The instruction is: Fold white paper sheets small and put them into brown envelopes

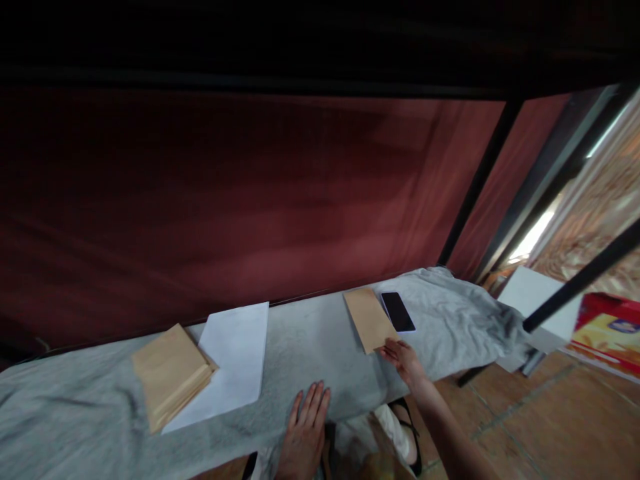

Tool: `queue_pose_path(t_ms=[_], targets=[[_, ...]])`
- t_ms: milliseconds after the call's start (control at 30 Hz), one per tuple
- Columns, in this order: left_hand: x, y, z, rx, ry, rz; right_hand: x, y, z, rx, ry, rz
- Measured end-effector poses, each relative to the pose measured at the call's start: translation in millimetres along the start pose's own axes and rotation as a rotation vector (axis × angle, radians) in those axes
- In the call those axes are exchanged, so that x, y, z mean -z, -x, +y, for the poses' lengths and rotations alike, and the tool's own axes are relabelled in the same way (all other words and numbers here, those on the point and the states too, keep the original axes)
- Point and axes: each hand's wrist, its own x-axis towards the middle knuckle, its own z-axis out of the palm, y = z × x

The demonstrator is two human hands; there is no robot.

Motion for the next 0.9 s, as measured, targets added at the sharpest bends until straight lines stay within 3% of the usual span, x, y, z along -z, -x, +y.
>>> queue_pose_path(t_ms=[900], targets=[[2.3,1,5,0.052,0.159,-0.126,10,-10,-13,-0.208,0.342,0.037]])
